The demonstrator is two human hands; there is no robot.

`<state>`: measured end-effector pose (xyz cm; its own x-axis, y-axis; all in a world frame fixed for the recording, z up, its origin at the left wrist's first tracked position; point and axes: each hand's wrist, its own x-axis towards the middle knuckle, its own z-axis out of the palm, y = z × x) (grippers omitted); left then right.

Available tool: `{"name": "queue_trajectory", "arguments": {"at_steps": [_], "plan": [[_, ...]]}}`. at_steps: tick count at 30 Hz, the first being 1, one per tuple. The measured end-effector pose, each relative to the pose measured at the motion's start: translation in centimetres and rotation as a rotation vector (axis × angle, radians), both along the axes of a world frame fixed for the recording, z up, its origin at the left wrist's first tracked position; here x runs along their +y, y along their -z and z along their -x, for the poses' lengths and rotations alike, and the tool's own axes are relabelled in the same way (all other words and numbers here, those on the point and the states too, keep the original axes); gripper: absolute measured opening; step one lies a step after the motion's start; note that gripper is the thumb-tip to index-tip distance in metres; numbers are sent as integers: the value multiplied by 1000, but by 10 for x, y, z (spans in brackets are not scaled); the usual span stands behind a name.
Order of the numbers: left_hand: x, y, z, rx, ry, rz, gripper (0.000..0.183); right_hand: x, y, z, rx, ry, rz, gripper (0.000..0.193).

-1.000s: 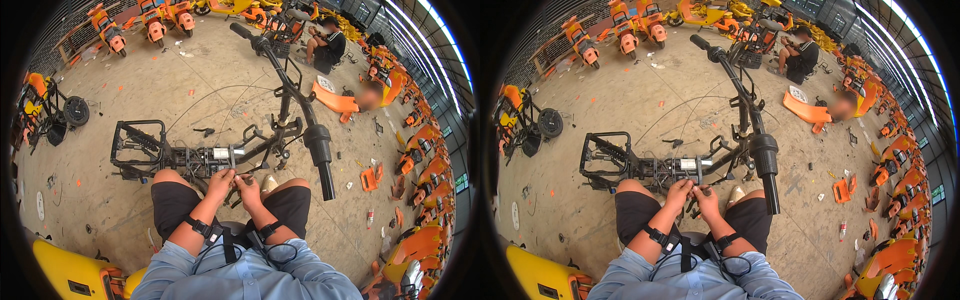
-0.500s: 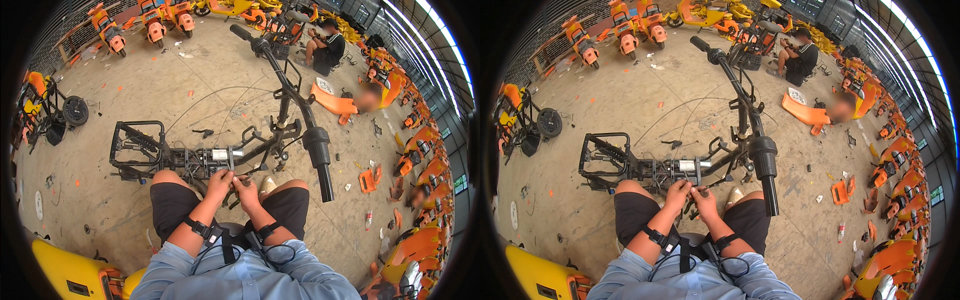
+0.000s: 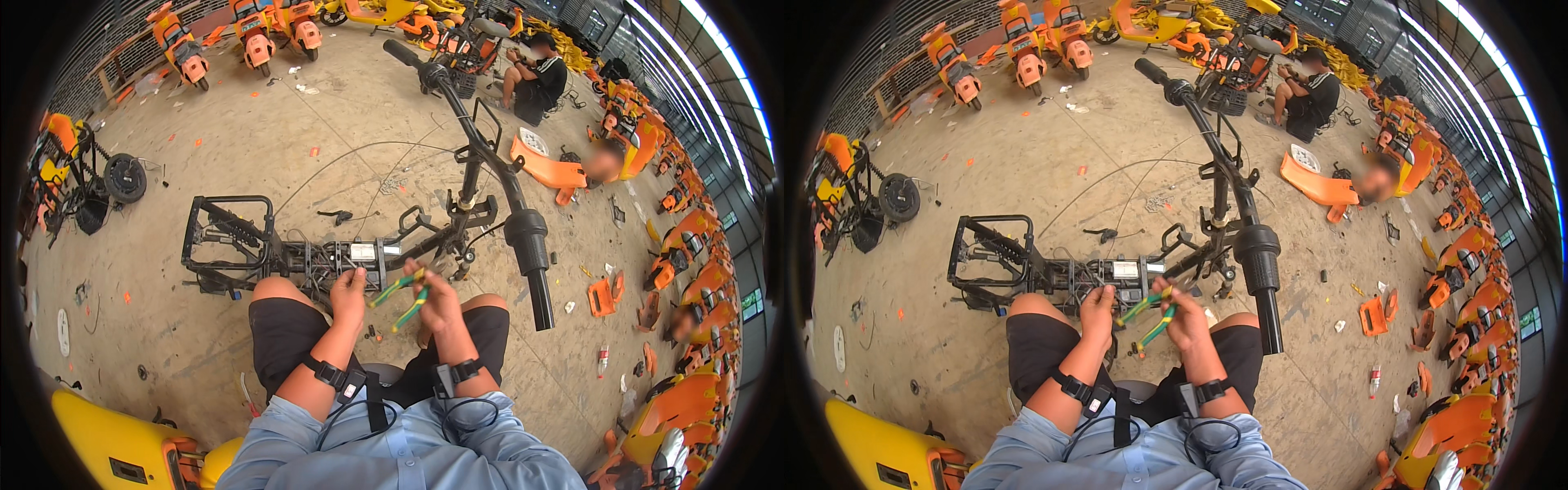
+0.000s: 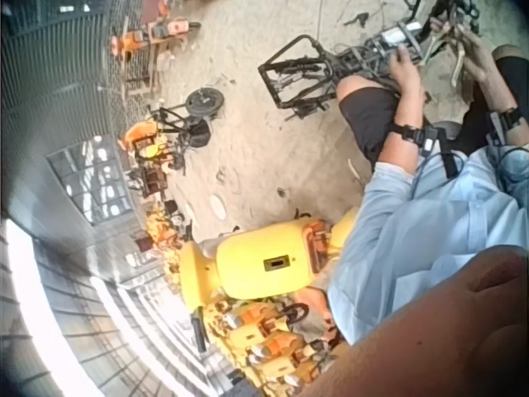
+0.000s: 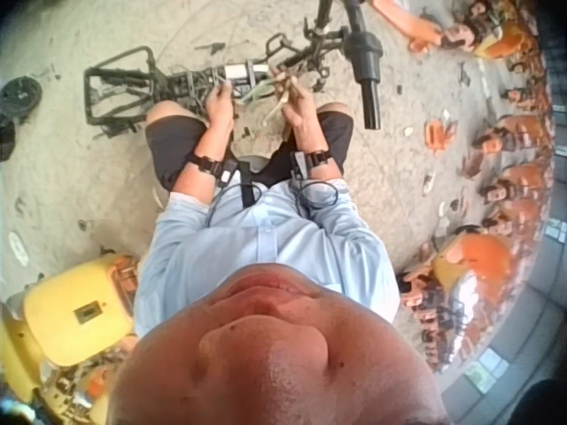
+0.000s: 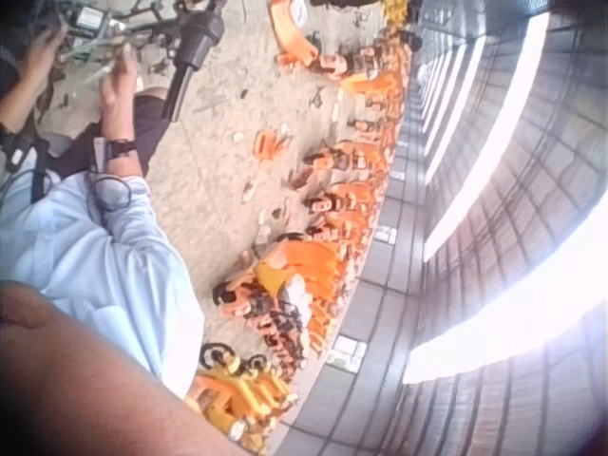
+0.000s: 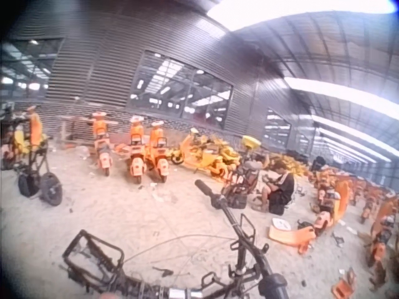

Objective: The person uses pliers to cut or manipulate cables on the handlebar of a scooter frame and then works on electrical connectors inside the frame while sitting.

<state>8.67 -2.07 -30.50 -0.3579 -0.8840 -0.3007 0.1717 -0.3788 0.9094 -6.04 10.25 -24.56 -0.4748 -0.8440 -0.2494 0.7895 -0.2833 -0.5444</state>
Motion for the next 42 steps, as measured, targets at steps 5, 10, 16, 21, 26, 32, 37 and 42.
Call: {"name": "queue_trajectory", "arguments": {"at_steps": [5, 10, 16, 21, 26, 32, 37, 42], "plan": [[6, -11, 6, 8, -19, -8, 31, 12, -3, -13, -66, -163, 128, 55], [5, -16, 2, -4, -9, -12, 30, -4, 39, -20, -126, -132, -128, 22], [8, -18, 5, -18, -19, 65, 31, -9, 45, -18, -109, 8, -227, 22], [7, -14, 3, -66, 40, 35, 35, -1, 24, 4, -2, 19, 10, 49], [8, -13, 12, -73, 46, 58, 37, 35, -34, 41, 301, 148, 70, 67], [12, -28, 15, -43, 102, 46, 35, 98, -146, 90, 1145, 205, -569, 60], [6, -25, 11, -76, 132, 50, 34, 90, -228, 91, 1752, 283, -780, 63], [2, -17, 6, -114, 165, 69, 31, 55, -260, 98, 2099, 255, -670, 76]]}}
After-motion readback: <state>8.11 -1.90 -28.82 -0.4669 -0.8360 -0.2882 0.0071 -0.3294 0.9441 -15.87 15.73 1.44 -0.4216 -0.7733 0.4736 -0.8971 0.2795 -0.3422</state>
